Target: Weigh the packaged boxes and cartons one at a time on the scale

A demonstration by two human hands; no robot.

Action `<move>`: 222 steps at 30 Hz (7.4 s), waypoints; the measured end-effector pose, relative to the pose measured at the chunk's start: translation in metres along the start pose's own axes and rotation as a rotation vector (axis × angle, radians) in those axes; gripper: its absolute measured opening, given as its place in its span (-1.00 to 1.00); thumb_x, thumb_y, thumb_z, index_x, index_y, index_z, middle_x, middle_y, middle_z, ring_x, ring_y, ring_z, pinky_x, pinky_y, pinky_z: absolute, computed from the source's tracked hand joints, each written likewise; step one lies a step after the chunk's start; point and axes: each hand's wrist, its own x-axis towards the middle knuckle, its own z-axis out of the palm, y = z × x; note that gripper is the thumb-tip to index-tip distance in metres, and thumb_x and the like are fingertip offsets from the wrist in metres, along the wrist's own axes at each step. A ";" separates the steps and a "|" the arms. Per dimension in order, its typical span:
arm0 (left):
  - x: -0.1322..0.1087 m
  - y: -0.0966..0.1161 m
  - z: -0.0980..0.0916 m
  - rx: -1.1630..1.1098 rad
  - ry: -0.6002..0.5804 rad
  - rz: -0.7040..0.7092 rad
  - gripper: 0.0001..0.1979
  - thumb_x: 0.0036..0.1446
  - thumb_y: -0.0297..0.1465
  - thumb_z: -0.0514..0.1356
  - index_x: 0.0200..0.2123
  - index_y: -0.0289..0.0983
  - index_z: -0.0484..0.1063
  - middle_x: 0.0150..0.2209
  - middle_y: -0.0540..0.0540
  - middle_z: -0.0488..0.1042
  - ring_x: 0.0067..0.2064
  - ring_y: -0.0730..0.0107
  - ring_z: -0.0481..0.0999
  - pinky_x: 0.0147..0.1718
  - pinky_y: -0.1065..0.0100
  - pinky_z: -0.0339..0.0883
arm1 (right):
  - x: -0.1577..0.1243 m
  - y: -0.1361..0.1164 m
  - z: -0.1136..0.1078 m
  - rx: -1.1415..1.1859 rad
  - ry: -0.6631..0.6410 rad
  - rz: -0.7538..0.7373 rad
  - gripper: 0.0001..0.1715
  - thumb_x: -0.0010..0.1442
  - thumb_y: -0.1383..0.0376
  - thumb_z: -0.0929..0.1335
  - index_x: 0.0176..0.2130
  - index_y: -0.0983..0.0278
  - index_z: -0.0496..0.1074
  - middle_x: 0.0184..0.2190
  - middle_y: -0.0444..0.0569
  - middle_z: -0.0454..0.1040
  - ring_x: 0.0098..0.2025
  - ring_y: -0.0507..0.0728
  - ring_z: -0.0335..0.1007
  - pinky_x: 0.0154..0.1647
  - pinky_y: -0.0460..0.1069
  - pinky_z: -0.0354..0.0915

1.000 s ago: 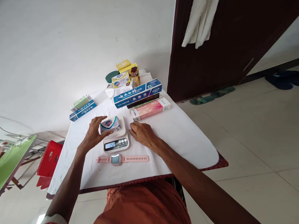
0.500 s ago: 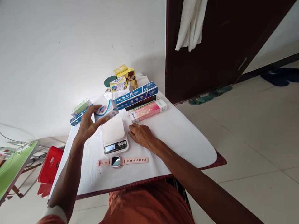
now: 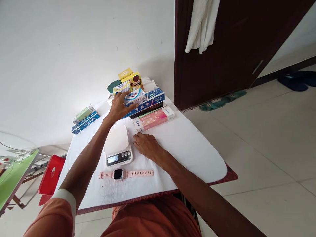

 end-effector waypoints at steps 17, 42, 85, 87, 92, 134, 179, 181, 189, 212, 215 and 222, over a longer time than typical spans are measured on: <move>-0.157 -0.193 -0.067 0.030 0.220 -0.673 -0.34 0.19 -0.24 0.39 0.30 -0.24 0.32 0.26 -0.37 0.34 0.34 -0.14 0.36 0.34 -0.08 0.24 | 0.001 0.019 0.038 0.116 0.356 -0.103 -0.69 0.39 0.27 0.25 -0.43 0.20 0.28 -0.45 -0.09 0.46 -0.49 0.05 0.25 -0.42 -0.03 0.02; -0.068 -0.316 -0.085 0.361 -0.045 -0.843 -0.41 0.19 -0.11 0.29 0.19 -0.29 0.40 0.32 -0.48 0.30 0.41 -0.34 0.21 0.34 -0.23 0.11 | 0.001 0.023 0.038 0.012 0.593 -0.217 -0.57 0.52 0.27 0.25 -0.43 0.21 0.28 -0.55 -0.21 0.32 -0.59 -0.03 0.19 -0.50 -0.08 0.11; -0.204 -0.068 -0.073 0.062 -0.022 -0.094 -0.32 0.25 -0.05 0.38 0.34 -0.07 0.30 0.23 -0.26 0.43 0.28 -0.12 0.40 0.23 -0.15 0.33 | -0.003 0.014 0.018 0.103 0.205 0.045 -0.69 0.43 0.26 0.23 -0.34 0.23 0.41 -0.34 0.00 0.54 -0.36 0.13 0.39 -0.34 0.01 0.07; -0.203 -0.069 -0.065 0.056 -0.118 -0.091 -0.42 0.25 -0.12 0.39 0.27 -0.08 0.37 0.16 -0.22 0.49 0.22 -0.09 0.46 0.21 -0.15 0.34 | -0.003 0.013 0.016 0.097 0.194 0.055 -0.69 0.44 0.27 0.22 -0.32 0.23 0.42 -0.32 0.00 0.55 -0.34 0.12 0.40 -0.33 0.01 0.06; -0.194 -0.064 -0.060 -0.029 -0.081 -0.102 -0.55 0.24 -0.17 0.38 0.14 -0.12 0.45 0.03 -0.18 0.53 0.03 0.03 0.57 0.04 -0.01 0.49 | -0.003 0.009 0.009 0.075 0.147 0.088 -0.68 0.47 0.27 0.22 -0.26 0.25 0.47 -0.24 0.03 0.59 -0.29 0.14 0.44 -0.34 0.01 0.03; -0.166 -0.287 -0.080 0.312 -0.112 -0.933 -0.23 0.21 0.01 0.29 0.29 -0.37 0.26 0.36 -0.55 0.29 0.39 -0.34 0.28 0.33 -0.16 0.09 | 0.000 0.019 0.039 0.068 0.410 0.012 -0.65 0.37 0.23 0.24 -0.47 0.19 0.17 -0.51 -0.11 0.38 -0.51 0.04 0.18 -0.44 -0.04 0.01; -0.190 -0.087 -0.063 0.009 -0.284 -0.082 -0.47 0.16 -0.23 0.46 0.14 -0.20 0.41 0.01 -0.16 0.56 0.00 0.08 0.56 0.08 0.05 0.36 | -0.003 0.004 0.010 0.001 0.098 0.133 -0.68 0.45 0.31 0.21 -0.12 0.30 0.54 -0.12 0.10 0.64 -0.22 0.21 0.54 -0.36 0.01 0.05; -0.190 -0.088 -0.066 -0.005 -0.292 -0.093 -0.39 0.17 -0.17 0.45 0.21 -0.17 0.39 0.09 -0.19 0.55 0.11 0.02 0.53 0.13 0.00 0.36 | -0.003 0.004 0.010 0.004 0.102 0.130 -0.67 0.46 0.31 0.21 -0.12 0.30 0.55 -0.12 0.11 0.65 -0.21 0.21 0.55 -0.36 0.01 0.06; -0.191 -0.088 -0.111 -0.078 0.166 -0.156 -0.19 0.24 0.17 0.26 0.39 -0.12 0.23 0.29 -0.25 0.42 0.29 -0.02 0.47 0.23 -0.03 0.38 | -0.003 0.006 0.012 0.004 0.127 0.114 -0.67 0.46 0.29 0.22 -0.13 0.29 0.55 -0.11 0.11 0.66 -0.21 0.21 0.56 -0.34 0.02 0.10; -0.166 -0.045 -0.080 0.009 -0.025 -0.031 -0.45 0.14 -0.06 0.46 0.09 -0.14 0.44 -0.03 -0.13 0.57 -0.06 0.08 0.58 -0.06 0.09 0.43 | -0.004 0.002 0.001 -0.019 0.067 0.120 -0.65 0.52 0.24 0.21 -0.03 0.30 0.54 -0.05 0.11 0.65 -0.16 0.20 0.59 -0.35 0.00 0.10; -0.128 -0.024 -0.074 0.024 0.044 -0.003 -0.43 0.15 0.01 0.43 0.10 -0.15 0.44 -0.01 -0.16 0.56 -0.02 0.05 0.57 -0.05 0.08 0.43 | -0.004 0.000 -0.002 -0.028 0.044 0.115 -0.68 0.52 0.25 0.22 -0.05 0.31 0.53 -0.05 0.11 0.64 -0.12 0.20 0.59 -0.33 -0.01 0.15; -0.056 0.025 -0.014 0.104 0.032 0.039 -0.46 0.19 0.00 0.40 0.07 -0.21 0.46 0.02 -0.28 0.51 0.06 -0.10 0.50 0.01 -0.04 0.40 | -0.004 0.001 -0.003 -0.037 0.058 0.096 -0.70 0.52 0.26 0.23 -0.03 0.28 0.52 -0.01 0.13 0.64 -0.08 0.22 0.62 -0.25 0.01 0.29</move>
